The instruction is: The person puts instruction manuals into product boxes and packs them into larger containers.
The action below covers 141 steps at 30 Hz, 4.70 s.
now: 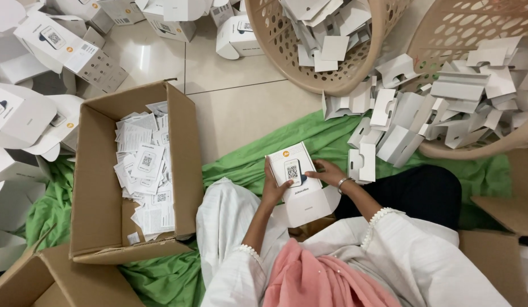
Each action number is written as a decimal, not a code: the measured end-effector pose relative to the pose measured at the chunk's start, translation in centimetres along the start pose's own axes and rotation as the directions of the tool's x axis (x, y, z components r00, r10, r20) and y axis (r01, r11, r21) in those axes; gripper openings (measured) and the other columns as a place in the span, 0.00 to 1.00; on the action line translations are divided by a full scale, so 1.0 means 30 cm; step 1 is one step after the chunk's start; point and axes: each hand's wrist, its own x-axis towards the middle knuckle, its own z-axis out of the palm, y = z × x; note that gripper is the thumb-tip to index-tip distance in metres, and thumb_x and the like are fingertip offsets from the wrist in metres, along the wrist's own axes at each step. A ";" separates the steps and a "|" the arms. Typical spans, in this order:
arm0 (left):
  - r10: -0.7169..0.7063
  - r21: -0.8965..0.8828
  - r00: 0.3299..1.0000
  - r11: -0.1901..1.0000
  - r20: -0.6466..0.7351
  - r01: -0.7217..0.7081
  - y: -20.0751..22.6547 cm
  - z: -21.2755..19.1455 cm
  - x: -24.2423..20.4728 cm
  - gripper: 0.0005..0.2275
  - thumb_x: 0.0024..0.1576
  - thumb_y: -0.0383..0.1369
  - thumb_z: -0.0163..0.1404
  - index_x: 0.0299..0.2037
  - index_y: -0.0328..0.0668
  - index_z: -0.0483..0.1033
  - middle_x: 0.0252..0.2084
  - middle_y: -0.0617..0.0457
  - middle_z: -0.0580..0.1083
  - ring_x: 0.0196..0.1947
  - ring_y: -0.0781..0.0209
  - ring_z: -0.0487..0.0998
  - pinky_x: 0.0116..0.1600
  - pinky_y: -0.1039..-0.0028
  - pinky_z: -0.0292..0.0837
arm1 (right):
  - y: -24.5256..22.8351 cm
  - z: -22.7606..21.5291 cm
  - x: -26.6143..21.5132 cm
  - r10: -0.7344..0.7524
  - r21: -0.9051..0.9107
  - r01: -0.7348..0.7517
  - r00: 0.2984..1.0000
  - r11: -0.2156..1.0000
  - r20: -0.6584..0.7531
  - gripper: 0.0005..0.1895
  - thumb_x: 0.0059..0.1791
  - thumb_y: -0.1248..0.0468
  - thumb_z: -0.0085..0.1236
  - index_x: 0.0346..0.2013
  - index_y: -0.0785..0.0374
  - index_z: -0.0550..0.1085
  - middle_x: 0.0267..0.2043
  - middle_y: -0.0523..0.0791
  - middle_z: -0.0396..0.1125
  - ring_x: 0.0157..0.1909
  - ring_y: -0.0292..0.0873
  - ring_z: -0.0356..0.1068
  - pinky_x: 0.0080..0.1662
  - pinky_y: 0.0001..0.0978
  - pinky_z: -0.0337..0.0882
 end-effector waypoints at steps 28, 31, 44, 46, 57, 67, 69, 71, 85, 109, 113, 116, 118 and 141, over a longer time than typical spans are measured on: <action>-0.203 0.112 0.896 0.958 -0.394 0.266 0.232 -0.449 0.029 0.40 0.58 0.45 0.57 0.73 0.29 0.48 0.71 0.32 0.57 0.73 0.36 0.55 0.72 0.56 0.54 | -0.544 0.024 0.120 0.068 0.328 -0.197 0.928 0.924 0.367 0.41 0.46 0.40 0.57 0.65 0.64 0.65 0.49 0.51 0.72 0.45 0.47 0.73 0.42 0.35 0.74; -0.087 0.078 0.860 0.986 -0.503 0.145 0.449 -0.606 -0.003 0.35 0.60 0.46 0.52 0.73 0.35 0.53 0.74 0.34 0.55 0.73 0.37 0.56 0.71 0.55 0.55 | -0.974 -0.078 0.239 -0.052 0.411 -0.059 0.965 0.910 0.255 0.38 0.45 0.40 0.56 0.63 0.60 0.67 0.48 0.50 0.72 0.43 0.46 0.74 0.40 0.37 0.76; -0.053 0.068 0.770 0.990 -0.636 0.125 0.511 -0.896 -0.263 0.22 0.62 0.39 0.49 0.65 0.43 0.65 0.68 0.41 0.63 0.67 0.43 0.64 0.65 0.59 0.66 | -1.423 0.157 0.276 -0.336 0.394 0.237 0.919 0.888 0.204 0.36 0.49 0.54 0.60 0.66 0.70 0.62 0.55 0.55 0.71 0.52 0.47 0.77 0.55 0.37 0.79; 0.008 0.172 0.732 0.974 -0.681 0.148 0.391 -0.933 -0.300 0.22 0.62 0.38 0.51 0.65 0.41 0.65 0.67 0.39 0.63 0.68 0.41 0.63 0.66 0.57 0.63 | -1.358 0.278 0.196 -0.294 0.333 0.193 0.912 0.923 0.286 0.34 0.50 0.55 0.59 0.66 0.69 0.63 0.54 0.53 0.72 0.51 0.45 0.77 0.54 0.35 0.78; 0.017 0.266 0.604 0.907 -0.797 0.325 0.178 -1.147 -0.490 0.21 0.59 0.34 0.55 0.61 0.39 0.67 0.65 0.36 0.65 0.65 0.36 0.64 0.65 0.54 0.60 | -1.147 0.812 0.115 -0.470 0.042 0.549 0.672 0.835 0.572 0.24 0.50 0.57 0.61 0.59 0.64 0.73 0.47 0.46 0.77 0.52 0.41 0.76 0.55 0.32 0.73; 0.193 0.437 0.614 0.856 -0.765 0.275 -0.156 -1.585 -0.180 0.19 0.58 0.30 0.54 0.58 0.33 0.68 0.57 0.32 0.69 0.58 0.32 0.69 0.62 0.53 0.65 | -1.217 0.994 0.349 -0.688 -0.550 0.834 0.424 0.044 0.589 0.21 0.43 0.56 0.63 0.49 0.57 0.75 0.42 0.46 0.76 0.49 0.49 0.74 0.62 0.52 0.62; 0.222 0.458 0.594 0.843 -0.773 0.281 -0.217 -1.706 -0.079 0.17 0.59 0.29 0.53 0.58 0.33 0.70 0.55 0.33 0.71 0.57 0.32 0.71 0.62 0.53 0.65 | -1.227 0.996 0.417 -0.691 -0.612 0.787 0.400 -0.077 0.602 0.21 0.42 0.55 0.64 0.47 0.56 0.76 0.40 0.46 0.75 0.49 0.48 0.74 0.61 0.53 0.64; 0.109 0.377 0.577 0.850 -0.810 0.368 -0.274 -1.830 0.027 0.16 0.58 0.29 0.53 0.56 0.35 0.72 0.53 0.35 0.73 0.53 0.34 0.73 0.57 0.53 0.69 | -1.268 0.994 0.433 -0.481 -0.698 0.693 0.680 0.178 0.553 0.20 0.47 0.53 0.61 0.51 0.53 0.75 0.43 0.41 0.76 0.46 0.47 0.75 0.48 0.42 0.74; -0.748 -0.708 0.102 0.562 -0.656 -0.428 -0.799 -2.349 0.458 0.16 0.52 0.30 0.64 0.47 0.32 0.77 0.43 0.48 0.79 0.34 0.58 0.79 0.33 0.67 0.72 | -1.409 1.005 0.310 -0.367 -0.718 0.556 0.827 0.419 0.426 0.15 0.47 0.50 0.58 0.47 0.46 0.77 0.30 0.35 0.77 0.31 0.40 0.76 0.35 0.38 0.73; -0.201 -0.401 0.616 0.893 -0.762 -0.206 0.897 -1.869 0.257 0.18 0.56 0.27 0.57 0.57 0.39 0.75 0.51 0.50 0.78 0.50 0.58 0.76 0.56 0.61 0.70 | -1.151 0.913 0.230 -0.834 -0.104 0.828 0.552 0.551 -0.023 0.18 0.54 0.57 0.55 0.57 0.60 0.71 0.48 0.47 0.72 0.47 0.44 0.73 0.48 0.38 0.72; 0.205 0.034 0.727 0.970 -0.656 -0.242 0.948 -1.448 0.258 0.18 0.59 0.32 0.56 0.60 0.38 0.73 0.56 0.46 0.77 0.57 0.55 0.76 0.61 0.62 0.71 | -0.905 0.704 0.139 -0.561 0.522 0.625 0.771 0.580 -0.300 0.25 0.55 0.54 0.53 0.63 0.63 0.67 0.55 0.46 0.69 0.56 0.42 0.70 0.58 0.36 0.71; 0.372 0.142 0.818 0.927 -0.438 -0.346 0.945 -1.157 0.302 0.18 0.61 0.32 0.55 0.60 0.35 0.73 0.55 0.43 0.78 0.54 0.53 0.79 0.58 0.64 0.73 | -0.724 0.411 0.027 -0.318 0.593 0.507 0.860 0.625 -0.400 0.29 0.57 0.46 0.43 0.64 0.62 0.67 0.56 0.46 0.70 0.57 0.42 0.72 0.60 0.37 0.68; 0.394 0.121 0.856 0.919 -0.334 -0.376 0.888 -1.002 0.370 0.18 0.60 0.31 0.56 0.60 0.36 0.73 0.53 0.42 0.79 0.52 0.53 0.80 0.56 0.66 0.74 | -0.630 0.217 0.020 -0.252 0.585 0.500 0.854 0.639 -0.455 0.31 0.56 0.43 0.41 0.65 0.62 0.66 0.58 0.46 0.69 0.59 0.43 0.71 0.60 0.38 0.68; -0.015 0.059 0.961 0.998 -0.274 0.033 0.127 -0.425 0.128 0.18 0.67 0.38 0.45 0.65 0.40 0.69 0.64 0.42 0.72 0.61 0.42 0.74 0.65 0.59 0.67 | -0.340 -0.015 -0.154 -0.032 0.707 0.072 0.997 0.703 -0.069 0.48 0.47 0.29 0.41 0.70 0.58 0.61 0.71 0.47 0.60 0.72 0.48 0.56 0.68 0.49 0.56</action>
